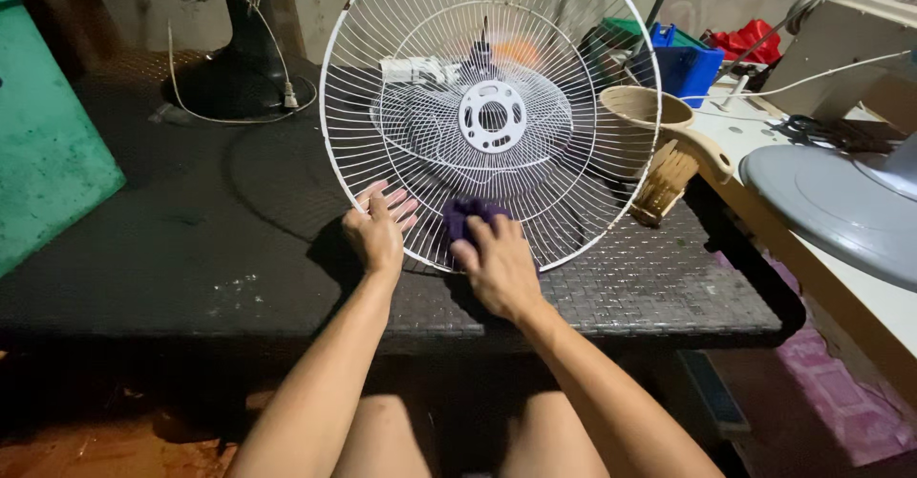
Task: The person wipes the metal fan cage with a purple cloth, moving around the circular frame and through the wire mesh. The person rotates the cage to reach different sections while continuing to wipe the surface.
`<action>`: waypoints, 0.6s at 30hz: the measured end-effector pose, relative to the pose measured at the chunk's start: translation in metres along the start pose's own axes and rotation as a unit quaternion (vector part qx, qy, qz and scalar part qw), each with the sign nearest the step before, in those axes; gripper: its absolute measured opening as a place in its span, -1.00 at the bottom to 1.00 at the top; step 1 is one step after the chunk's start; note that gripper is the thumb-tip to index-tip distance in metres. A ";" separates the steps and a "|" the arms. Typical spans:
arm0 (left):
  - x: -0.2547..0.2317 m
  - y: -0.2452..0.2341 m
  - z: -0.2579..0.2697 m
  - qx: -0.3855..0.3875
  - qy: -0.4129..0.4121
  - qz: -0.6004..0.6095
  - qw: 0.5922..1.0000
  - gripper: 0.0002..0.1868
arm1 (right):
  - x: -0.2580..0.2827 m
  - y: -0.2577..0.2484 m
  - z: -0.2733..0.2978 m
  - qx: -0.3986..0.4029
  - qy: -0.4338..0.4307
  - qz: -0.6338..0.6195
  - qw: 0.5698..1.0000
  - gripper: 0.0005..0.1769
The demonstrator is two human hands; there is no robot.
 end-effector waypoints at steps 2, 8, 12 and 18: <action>-0.001 0.000 -0.001 0.001 -0.003 0.008 1.000 -0.63 | 0.015 -0.003 0.003 -0.012 -0.080 0.091 0.993 -0.36; 0.008 -0.005 -0.004 -0.016 -0.024 0.008 1.000 -0.63 | -0.021 0.021 0.004 0.148 0.106 -0.092 0.979 -0.45; 0.005 0.000 -0.005 0.013 0.005 0.028 0.999 -0.63 | -0.044 0.021 0.010 0.123 0.214 -0.233 0.941 -0.49; -0.003 0.004 0.002 0.040 0.029 0.032 0.998 -0.61 | -0.020 0.013 0.001 0.022 0.058 -0.034 0.997 -0.51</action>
Point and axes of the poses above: each hand's wrist, its own z-axis away from the middle knuckle, its own y-axis out of the palm, x = y × z, the point moved 5 cm from there along -z, towards the middle knuckle, and after that the axes turned 3 degrees about -y, right-handed, at the moved point
